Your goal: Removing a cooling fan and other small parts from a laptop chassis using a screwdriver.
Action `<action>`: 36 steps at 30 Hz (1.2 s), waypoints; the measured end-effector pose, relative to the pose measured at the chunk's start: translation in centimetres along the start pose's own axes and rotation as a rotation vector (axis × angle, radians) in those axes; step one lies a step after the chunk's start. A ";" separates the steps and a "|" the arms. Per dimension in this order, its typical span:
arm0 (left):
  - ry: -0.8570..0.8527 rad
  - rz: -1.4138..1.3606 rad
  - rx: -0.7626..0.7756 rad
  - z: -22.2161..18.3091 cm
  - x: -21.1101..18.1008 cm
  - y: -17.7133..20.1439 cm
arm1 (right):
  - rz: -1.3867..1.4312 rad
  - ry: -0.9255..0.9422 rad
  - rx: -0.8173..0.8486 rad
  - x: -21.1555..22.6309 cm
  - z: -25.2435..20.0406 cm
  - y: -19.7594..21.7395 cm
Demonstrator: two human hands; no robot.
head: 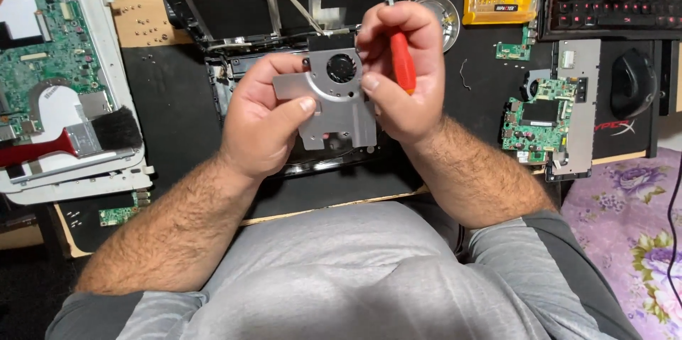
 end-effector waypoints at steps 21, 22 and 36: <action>-0.070 -0.293 0.186 -0.1 -0.8 -0.8 | -0.197 0.109 0.137 1.2 -0.3 -0.7; -0.071 -0.292 0.186 -0.1 -0.7 -0.7 | -0.196 0.109 0.137 1.2 -0.4 -0.9; 0.024 -0.234 0.311 -0.2 -1.0 -2.0 | -0.213 0.103 0.135 1.8 -0.4 -1.1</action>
Point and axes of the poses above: each hand's wrist, its own z-axis towards the middle knuckle, its own y-axis out of the back of the hand, x = y × z, the point moved 4 cm from there along z, towards the middle knuckle, and after that the axes turned 8 degrees about y, right-handed, at the moved point
